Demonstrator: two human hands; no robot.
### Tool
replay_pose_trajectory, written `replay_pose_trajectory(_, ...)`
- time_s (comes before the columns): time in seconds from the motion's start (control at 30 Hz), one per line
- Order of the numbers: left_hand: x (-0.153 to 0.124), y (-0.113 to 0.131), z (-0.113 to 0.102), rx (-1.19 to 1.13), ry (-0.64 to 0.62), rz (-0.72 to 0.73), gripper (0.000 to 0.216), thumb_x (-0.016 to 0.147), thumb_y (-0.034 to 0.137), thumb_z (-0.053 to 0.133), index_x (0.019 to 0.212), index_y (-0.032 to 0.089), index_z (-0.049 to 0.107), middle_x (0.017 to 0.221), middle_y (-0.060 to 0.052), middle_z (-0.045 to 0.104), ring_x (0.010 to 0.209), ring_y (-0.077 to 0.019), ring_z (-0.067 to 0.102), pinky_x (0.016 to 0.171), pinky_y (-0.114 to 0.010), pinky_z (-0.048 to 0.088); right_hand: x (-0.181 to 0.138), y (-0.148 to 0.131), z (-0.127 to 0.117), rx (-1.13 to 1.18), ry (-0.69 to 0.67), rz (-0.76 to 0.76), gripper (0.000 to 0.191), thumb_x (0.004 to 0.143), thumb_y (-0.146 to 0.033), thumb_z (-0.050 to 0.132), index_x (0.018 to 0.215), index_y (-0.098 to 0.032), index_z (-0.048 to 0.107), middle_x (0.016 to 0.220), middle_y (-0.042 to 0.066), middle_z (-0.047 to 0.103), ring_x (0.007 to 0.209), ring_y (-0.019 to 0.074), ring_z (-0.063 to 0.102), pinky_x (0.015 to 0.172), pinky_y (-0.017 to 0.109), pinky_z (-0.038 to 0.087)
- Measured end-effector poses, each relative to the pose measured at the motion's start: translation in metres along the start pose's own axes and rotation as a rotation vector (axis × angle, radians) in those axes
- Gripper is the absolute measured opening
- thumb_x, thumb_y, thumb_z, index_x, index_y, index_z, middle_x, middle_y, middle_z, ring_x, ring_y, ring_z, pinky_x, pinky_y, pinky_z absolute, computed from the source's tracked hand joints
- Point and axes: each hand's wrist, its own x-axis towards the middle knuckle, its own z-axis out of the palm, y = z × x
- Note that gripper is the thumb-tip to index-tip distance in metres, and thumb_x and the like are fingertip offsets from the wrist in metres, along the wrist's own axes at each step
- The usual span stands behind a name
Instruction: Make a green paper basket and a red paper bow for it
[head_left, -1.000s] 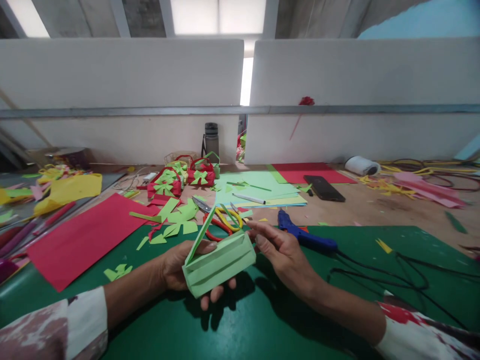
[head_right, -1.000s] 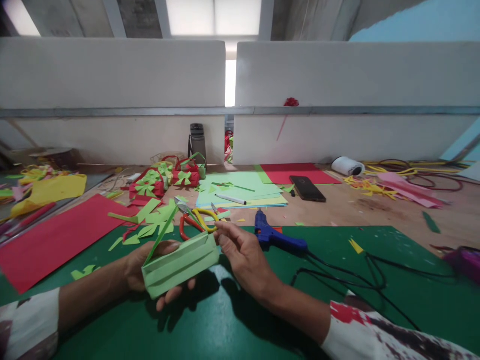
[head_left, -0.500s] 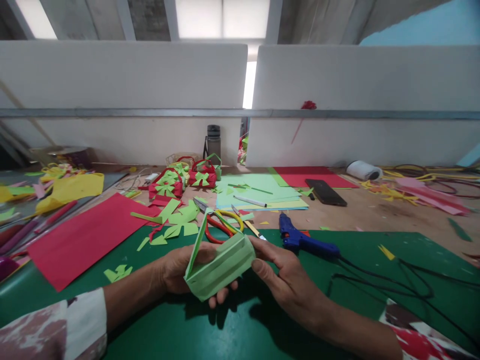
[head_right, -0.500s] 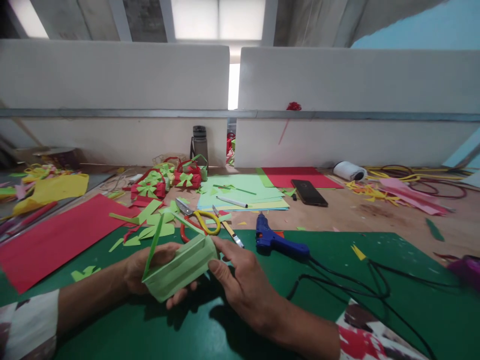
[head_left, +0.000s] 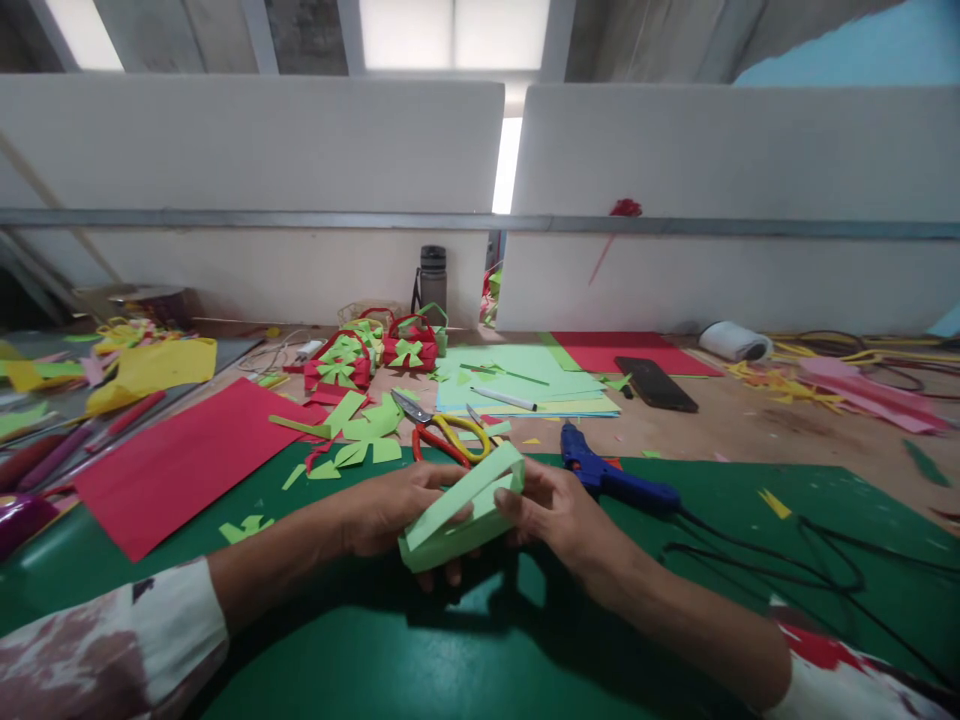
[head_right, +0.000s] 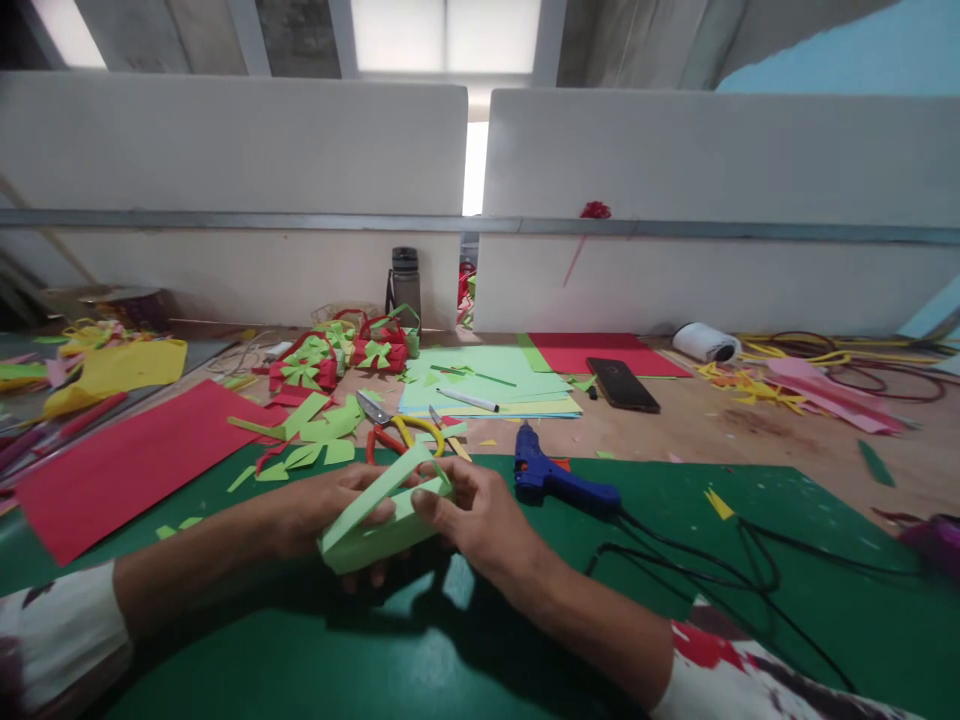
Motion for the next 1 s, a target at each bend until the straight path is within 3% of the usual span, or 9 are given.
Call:
replay_pose_trajectory(0.17,0.0,0.017,0.014,0.079,0.051,-0.05,0.058,0.074,0.036,0.065,0.127,0.02,0.045,0.08,-0.008,0.064,0.055,-0.0157,0.063,0.04,-0.018,0.046,0.004,0.008,0.0,0.027,0.047,0.101,0.04,0.066,-0.046,0.071,0.09,-0.015,0.065,0.065,0.0,0.062,0.05,0.0093,0.052,0.041,0.018,0.04)
replay_pose_trajectory(0.27,0.0,0.016,0.015,0.048,0.105,-0.05,0.053,0.08,0.049,0.056,0.122,0.018,0.051,0.085,-0.01,0.065,0.057,-0.0158,0.063,0.041,-0.02,0.046,0.004,0.01,-0.002,0.088,0.084,0.155,0.036,0.066,-0.044,0.072,0.084,-0.014,0.066,0.063,0.0,0.061,0.048,0.0093,0.052,0.037,0.017,0.04)
replay_pose_trajectory(0.37,-0.003,0.011,0.013,0.01,0.351,0.067,0.049,0.083,0.055,0.047,0.108,0.014,0.059,0.09,-0.011,0.064,0.068,-0.0178,0.063,0.046,-0.022,0.049,0.004,0.008,-0.005,0.203,0.188,0.148,0.031,0.065,-0.042,0.073,0.08,-0.015,0.066,0.069,0.002,0.062,0.057,0.0125,0.056,0.04,0.019,0.045)
replay_pose_trajectory(0.5,-0.011,0.003,0.013,0.003,0.748,0.29,0.035,0.085,0.045,0.049,0.098,0.014,0.058,0.089,-0.008,0.062,0.071,-0.0148,0.06,0.052,-0.021,0.048,0.005,0.006,-0.01,0.27,0.309,0.106,0.03,0.066,-0.044,0.072,0.074,-0.017,0.064,0.067,0.002,0.06,0.064,0.0156,0.057,0.045,0.022,0.05)
replay_pose_trajectory(0.57,-0.015,0.0,0.015,0.099,0.846,0.339,0.028,0.084,0.039,0.051,0.094,0.014,0.058,0.086,-0.006,0.062,0.07,-0.0141,0.06,0.053,-0.02,0.047,0.007,0.008,-0.012,0.29,0.343,0.082,0.029,0.067,-0.045,0.071,0.074,-0.018,0.064,0.069,0.003,0.059,0.07,0.0174,0.058,0.048,0.024,0.052)
replay_pose_trajectory(0.67,-0.018,-0.006,0.019,0.299,0.875,0.401,0.022,0.083,0.032,0.052,0.096,0.016,0.058,0.09,-0.007,0.065,0.079,-0.0167,0.061,0.062,-0.023,0.049,0.008,0.015,-0.015,0.312,0.36,0.039,0.029,0.066,-0.047,0.071,0.07,-0.02,0.062,0.071,0.002,0.058,0.07,0.0172,0.057,0.05,0.026,0.055)
replay_pose_trajectory(0.8,-0.018,-0.018,0.023,0.538,0.835,0.414,0.038,0.086,0.03,0.047,0.121,0.017,0.052,0.111,-0.009,0.063,0.106,-0.0228,0.057,0.087,-0.032,0.048,0.008,0.024,-0.017,0.296,0.348,0.015,0.026,0.068,-0.043,0.07,0.073,-0.019,0.064,0.074,0.003,0.06,0.07,0.0172,0.058,0.053,0.026,0.056)
replay_pose_trajectory(1.0,-0.017,-0.038,0.022,0.775,0.788,0.403,0.056,0.088,0.029,0.044,0.142,0.019,0.03,0.138,-0.009,0.046,0.126,-0.0237,0.043,0.106,-0.038,0.035,0.008,0.024,-0.016,0.27,0.33,0.002,0.032,0.069,-0.045,0.069,0.089,-0.019,0.068,0.105,0.008,0.065,0.092,0.0242,0.06,0.055,0.026,0.056)
